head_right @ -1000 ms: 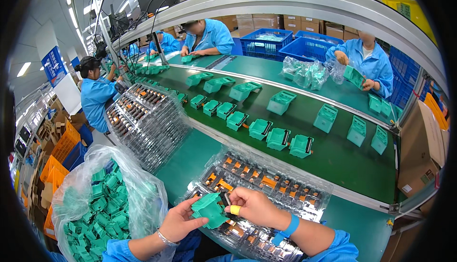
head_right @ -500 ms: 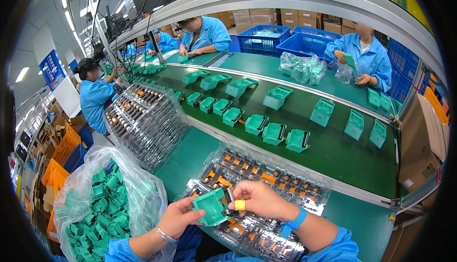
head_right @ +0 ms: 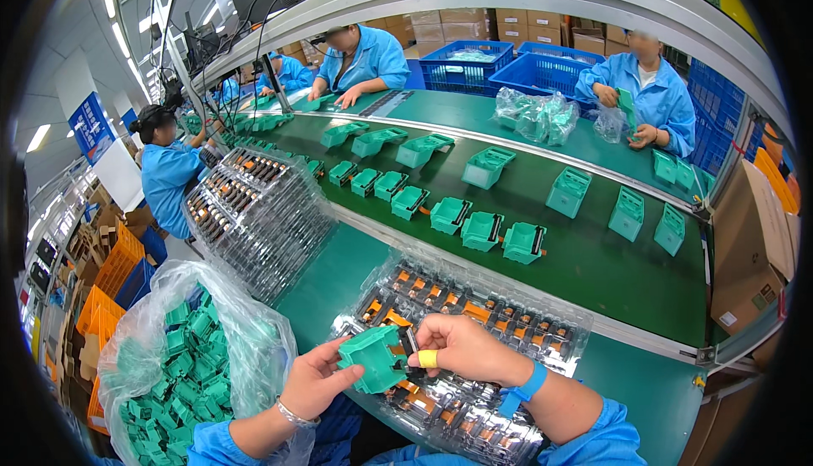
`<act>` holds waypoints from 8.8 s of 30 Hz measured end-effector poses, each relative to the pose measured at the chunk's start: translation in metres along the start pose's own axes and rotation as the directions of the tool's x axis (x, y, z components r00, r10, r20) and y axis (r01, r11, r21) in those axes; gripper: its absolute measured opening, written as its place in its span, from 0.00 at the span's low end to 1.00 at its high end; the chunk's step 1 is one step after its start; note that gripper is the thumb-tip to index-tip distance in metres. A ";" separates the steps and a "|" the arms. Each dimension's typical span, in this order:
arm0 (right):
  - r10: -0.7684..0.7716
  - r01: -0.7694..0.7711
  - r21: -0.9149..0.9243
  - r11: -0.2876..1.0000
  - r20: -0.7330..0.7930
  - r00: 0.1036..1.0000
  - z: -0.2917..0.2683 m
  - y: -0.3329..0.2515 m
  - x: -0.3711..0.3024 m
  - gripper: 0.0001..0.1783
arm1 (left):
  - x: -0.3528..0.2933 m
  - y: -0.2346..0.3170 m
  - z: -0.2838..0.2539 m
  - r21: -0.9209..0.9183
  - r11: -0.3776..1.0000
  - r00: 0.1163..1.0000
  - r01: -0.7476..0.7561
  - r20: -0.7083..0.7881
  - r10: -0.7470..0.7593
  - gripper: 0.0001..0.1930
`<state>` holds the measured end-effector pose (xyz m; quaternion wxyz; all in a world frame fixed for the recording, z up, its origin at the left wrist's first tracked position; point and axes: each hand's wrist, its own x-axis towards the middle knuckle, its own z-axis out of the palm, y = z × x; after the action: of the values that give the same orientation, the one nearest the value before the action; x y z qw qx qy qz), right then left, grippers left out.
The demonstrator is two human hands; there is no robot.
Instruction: The person assembles small electronic components by hand, inserting yellow electronic components into green plastic housings.
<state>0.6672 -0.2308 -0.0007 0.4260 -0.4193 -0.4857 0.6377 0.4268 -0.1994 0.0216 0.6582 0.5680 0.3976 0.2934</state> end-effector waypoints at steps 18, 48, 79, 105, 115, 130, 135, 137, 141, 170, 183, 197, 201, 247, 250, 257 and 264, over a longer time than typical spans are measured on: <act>-0.056 0.037 -0.342 0.939 -0.044 0.997 0.012 -0.002 -0.001 0.16 | -0.007 -0.006 0.005 0.074 0.991 0.992 -0.115 0.050 0.112 0.27; -0.236 -0.102 -0.326 0.940 -0.835 0.498 -0.210 0.014 -0.049 0.11 | -0.113 0.011 -0.185 0.617 0.779 0.664 0.116 -0.631 0.401 0.11; -0.053 0.022 -0.846 0.533 -0.007 0.999 0.011 -0.044 -0.003 0.17 | -0.034 -0.061 -0.336 0.756 0.156 0.768 0.636 -0.640 -0.029 0.31; -0.056 0.032 -0.168 0.985 -0.136 0.989 0.023 -0.032 0.021 0.22 | -0.051 0.022 -0.076 0.766 0.479 0.804 -0.428 0.081 0.589 0.46; -0.231 0.158 -0.291 0.944 -0.237 0.944 0.034 -0.022 -0.023 0.10 | -0.006 -0.004 -0.018 0.726 0.420 0.781 -0.545 0.258 0.568 0.42; -0.298 0.120 -0.568 0.814 -0.231 0.926 0.032 -0.005 -0.009 0.12 | -0.002 -0.005 0.001 0.733 0.372 0.763 -0.569 0.303 0.571 0.43; -0.173 0.047 -0.447 0.893 -0.247 0.953 0.025 0.007 -0.005 0.11 | -0.002 -0.003 0.003 0.728 0.352 0.753 -0.588 0.333 0.568 0.43; -0.166 0.105 -0.314 0.944 -0.174 0.971 0.018 0.019 -0.002 0.12 | -0.002 -0.002 0.004 0.728 0.352 0.753 -0.588 0.334 0.567 0.43; -0.086 0.058 -0.174 0.983 -0.160 0.983 0.020 0.016 -0.002 0.12 | -0.004 0.001 0.004 0.707 0.334 0.721 -0.624 0.357 0.594 0.42; -0.714 0.390 -0.873 -0.292 0.470 0.519 -0.055 -0.047 -0.052 0.06 | -0.052 0.005 -0.095 0.863 0.344 0.663 -0.371 -0.014 0.749 0.38; 0.123 -0.172 0.046 0.984 -0.875 0.469 -0.287 0.063 -0.026 0.09 | -0.141 -0.022 -0.299 0.603 0.725 0.566 0.333 -0.742 0.358 0.18; -0.332 -0.113 -0.486 0.867 -0.732 0.595 -0.120 -0.028 -0.056 0.09 | 0.058 -0.030 -0.363 0.827 0.317 0.673 0.465 -0.562 0.481 0.28; -0.317 -0.059 -0.484 0.873 -0.654 0.687 -0.056 -0.034 -0.081 0.09 | 0.092 -0.027 -0.373 0.719 0.181 0.621 0.671 -0.678 0.392 0.36; 0.108 0.210 -0.929 0.304 0.253 0.961 0.063 0.007 0.037 0.17 | -0.066 -0.046 -0.077 -0.808 0.575 0.991 0.129 0.122 -0.052 0.30; 0.115 0.170 -0.920 0.353 0.223 0.968 0.065 0.014 0.047 0.18 | -0.064 -0.021 -0.067 -0.808 0.557 0.979 0.193 0.121 -0.164 0.20; 0.028 0.140 -0.818 0.558 0.188 0.982 0.058 0.011 0.045 0.23 | -0.049 -0.023 -0.081 -0.807 0.576 0.961 0.130 -0.040 -0.274 0.24; 0.102 0.130 -0.865 0.485 0.204 0.974 0.070 -0.009 0.035 0.25 | -0.037 -0.008 -0.066 -0.389 0.921 0.992 -0.024 -0.127 -0.028 0.24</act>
<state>0.5920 -0.2143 0.0163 0.1008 -0.4972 -0.7906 0.3429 0.3507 -0.1981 0.0180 0.7309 0.4051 0.3739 0.4023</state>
